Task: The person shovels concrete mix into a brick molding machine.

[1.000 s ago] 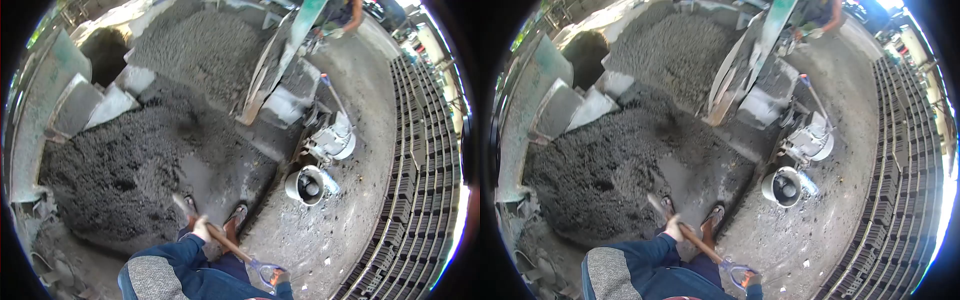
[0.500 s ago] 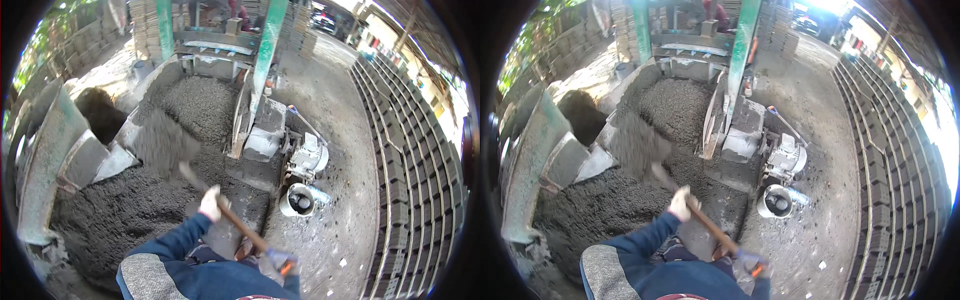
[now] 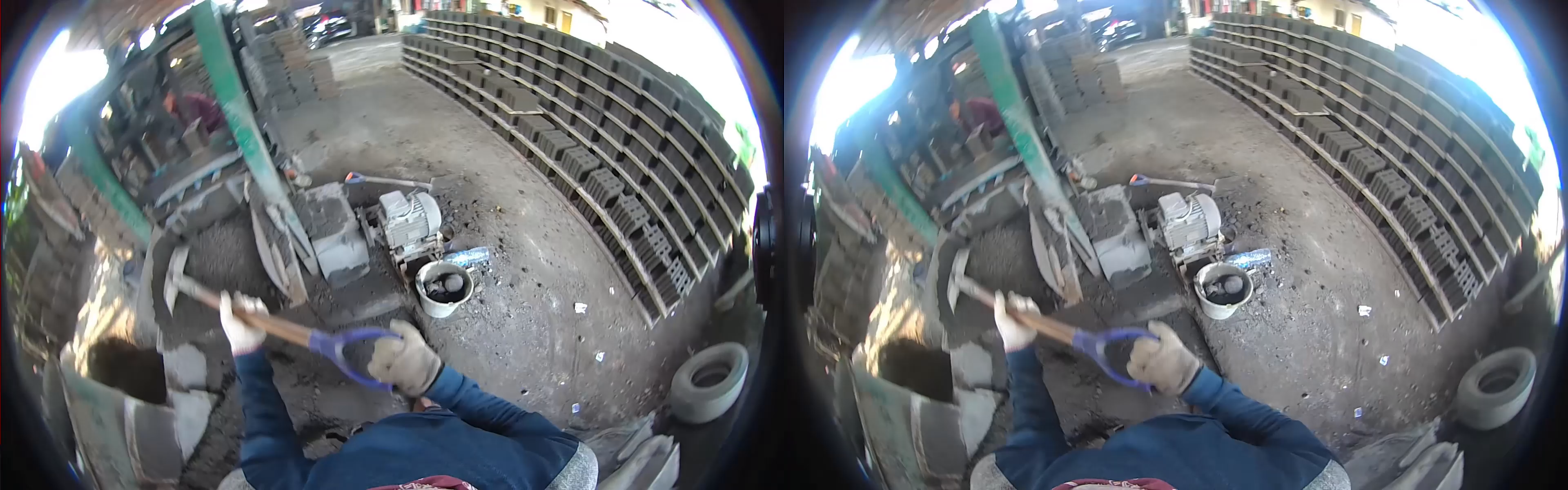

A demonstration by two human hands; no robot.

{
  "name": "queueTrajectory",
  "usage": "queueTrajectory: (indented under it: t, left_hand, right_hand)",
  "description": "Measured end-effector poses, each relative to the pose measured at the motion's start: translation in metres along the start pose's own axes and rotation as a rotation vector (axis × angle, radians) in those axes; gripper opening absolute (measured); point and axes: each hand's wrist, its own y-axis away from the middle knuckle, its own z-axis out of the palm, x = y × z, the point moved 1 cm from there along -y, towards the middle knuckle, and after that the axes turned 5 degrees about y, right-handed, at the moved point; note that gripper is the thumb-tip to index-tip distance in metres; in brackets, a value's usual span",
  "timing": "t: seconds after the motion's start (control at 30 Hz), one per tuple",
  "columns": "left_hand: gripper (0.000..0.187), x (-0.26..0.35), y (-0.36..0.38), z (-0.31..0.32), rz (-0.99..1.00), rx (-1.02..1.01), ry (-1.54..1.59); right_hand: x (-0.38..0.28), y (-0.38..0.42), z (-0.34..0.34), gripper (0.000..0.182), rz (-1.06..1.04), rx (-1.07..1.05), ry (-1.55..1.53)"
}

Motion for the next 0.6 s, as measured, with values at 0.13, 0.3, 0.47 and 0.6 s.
queueTrajectory:
  t: [0.13, 0.3, 0.47, 0.6]
  left_hand:
    - [0.041, -0.049, 0.057, 0.004, -0.024, 0.122, -0.072]
    - [0.044, -0.087, 0.072, 0.025, -0.021, 0.319, -0.038]
    - [0.043, -0.094, 0.064, 0.008, -0.050, 0.319, -0.082]
    - [0.043, -0.086, 0.074, 0.003, -0.075, 0.273, -0.091]
  right_hand:
    - [-0.001, 0.049, 0.030, 0.012, -0.017, -0.135, 0.026]
    - [0.019, 0.049, 0.018, 0.015, 0.051, -0.174, -0.160]
    - [0.035, 0.063, -0.008, 0.045, 0.494, -0.204, -0.597]
    - [0.015, 0.072, -0.018, 0.079, 0.935, -0.196, -0.377]
